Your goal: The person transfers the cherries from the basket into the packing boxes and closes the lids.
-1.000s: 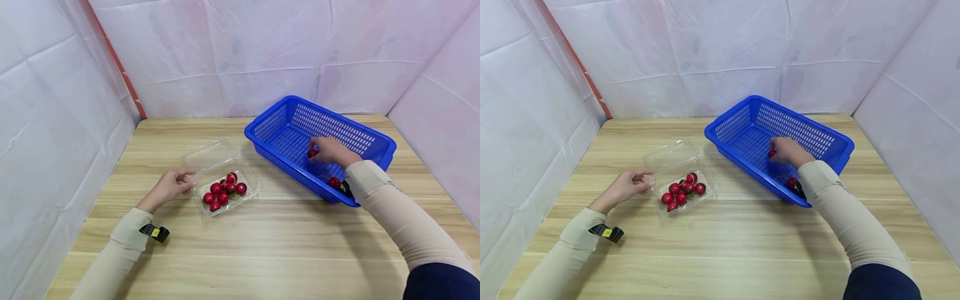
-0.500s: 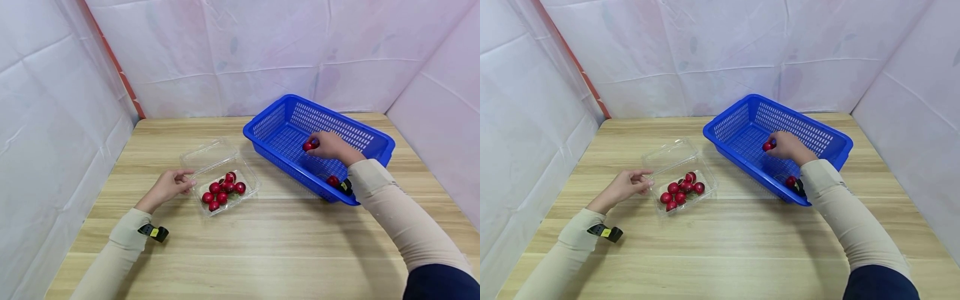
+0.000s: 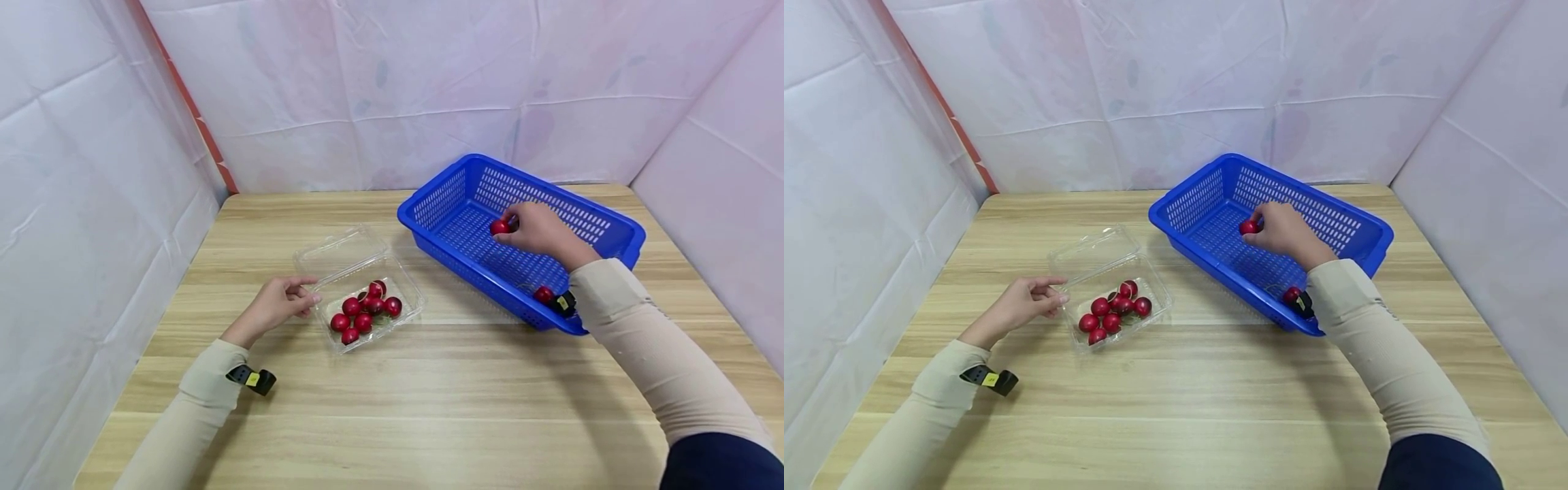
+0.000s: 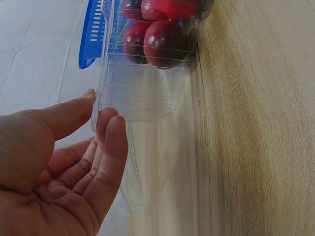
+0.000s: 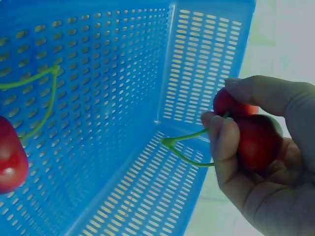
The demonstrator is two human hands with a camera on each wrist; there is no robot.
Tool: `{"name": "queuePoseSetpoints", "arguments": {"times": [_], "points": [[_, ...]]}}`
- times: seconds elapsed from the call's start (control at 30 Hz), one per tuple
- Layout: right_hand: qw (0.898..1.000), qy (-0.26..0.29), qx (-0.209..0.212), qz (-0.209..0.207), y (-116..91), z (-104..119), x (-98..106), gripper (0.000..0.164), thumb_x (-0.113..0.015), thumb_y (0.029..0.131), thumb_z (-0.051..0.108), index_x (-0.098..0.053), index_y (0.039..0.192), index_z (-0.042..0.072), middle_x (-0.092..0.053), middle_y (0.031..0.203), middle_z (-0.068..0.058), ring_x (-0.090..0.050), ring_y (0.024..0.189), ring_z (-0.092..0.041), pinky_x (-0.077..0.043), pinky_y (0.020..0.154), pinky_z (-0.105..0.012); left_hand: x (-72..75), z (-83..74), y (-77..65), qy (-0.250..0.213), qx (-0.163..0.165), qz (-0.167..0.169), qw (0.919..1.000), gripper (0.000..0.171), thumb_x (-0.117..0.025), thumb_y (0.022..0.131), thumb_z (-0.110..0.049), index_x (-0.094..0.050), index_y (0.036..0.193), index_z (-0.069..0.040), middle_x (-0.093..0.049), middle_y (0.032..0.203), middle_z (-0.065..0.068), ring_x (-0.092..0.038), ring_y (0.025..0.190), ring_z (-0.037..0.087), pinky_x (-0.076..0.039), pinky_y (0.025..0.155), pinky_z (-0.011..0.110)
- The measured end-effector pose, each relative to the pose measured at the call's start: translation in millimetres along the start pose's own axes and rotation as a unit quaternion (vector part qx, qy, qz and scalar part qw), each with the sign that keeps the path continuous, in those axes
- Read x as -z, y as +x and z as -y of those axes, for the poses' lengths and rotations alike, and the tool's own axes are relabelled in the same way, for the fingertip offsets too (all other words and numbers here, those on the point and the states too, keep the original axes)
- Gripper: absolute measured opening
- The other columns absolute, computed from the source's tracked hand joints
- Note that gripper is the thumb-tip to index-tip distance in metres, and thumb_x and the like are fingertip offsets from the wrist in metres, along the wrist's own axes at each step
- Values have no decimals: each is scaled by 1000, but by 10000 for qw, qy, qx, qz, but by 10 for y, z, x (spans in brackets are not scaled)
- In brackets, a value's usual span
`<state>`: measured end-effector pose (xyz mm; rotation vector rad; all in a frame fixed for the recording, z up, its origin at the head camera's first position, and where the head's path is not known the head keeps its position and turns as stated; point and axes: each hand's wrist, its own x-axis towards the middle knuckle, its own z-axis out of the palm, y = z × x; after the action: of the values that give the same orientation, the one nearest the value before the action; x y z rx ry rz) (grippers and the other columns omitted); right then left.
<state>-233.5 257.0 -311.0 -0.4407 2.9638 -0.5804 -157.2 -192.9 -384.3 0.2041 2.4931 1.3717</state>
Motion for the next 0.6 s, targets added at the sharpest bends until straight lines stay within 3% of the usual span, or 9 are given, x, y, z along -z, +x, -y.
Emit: {"name": "queuePoseSetpoints", "arguments": {"times": [0.23,0.6], "points": [[9991,109,-83,-398,-16,33,80,31,-72,85,20,-65,103,-4,-64,96,-22,-58,82,-32,-54,70,-46,-8,-2,6,16,97,-19,9999,45,-66,92,-12,-53,132,3,-68,87,13,-68,73,27,-60,68,37],[9963,151,-42,-843,-45,92,156,37,-73,85,25,-66,106,-5,-63,93,-22,-56,79,-31,-50,65,-41,-1,2,2,15,-3,-17,10000,46,-66,92,-12,-52,132,7,-68,88,16,-68,72,28,-60,67,37]]}}
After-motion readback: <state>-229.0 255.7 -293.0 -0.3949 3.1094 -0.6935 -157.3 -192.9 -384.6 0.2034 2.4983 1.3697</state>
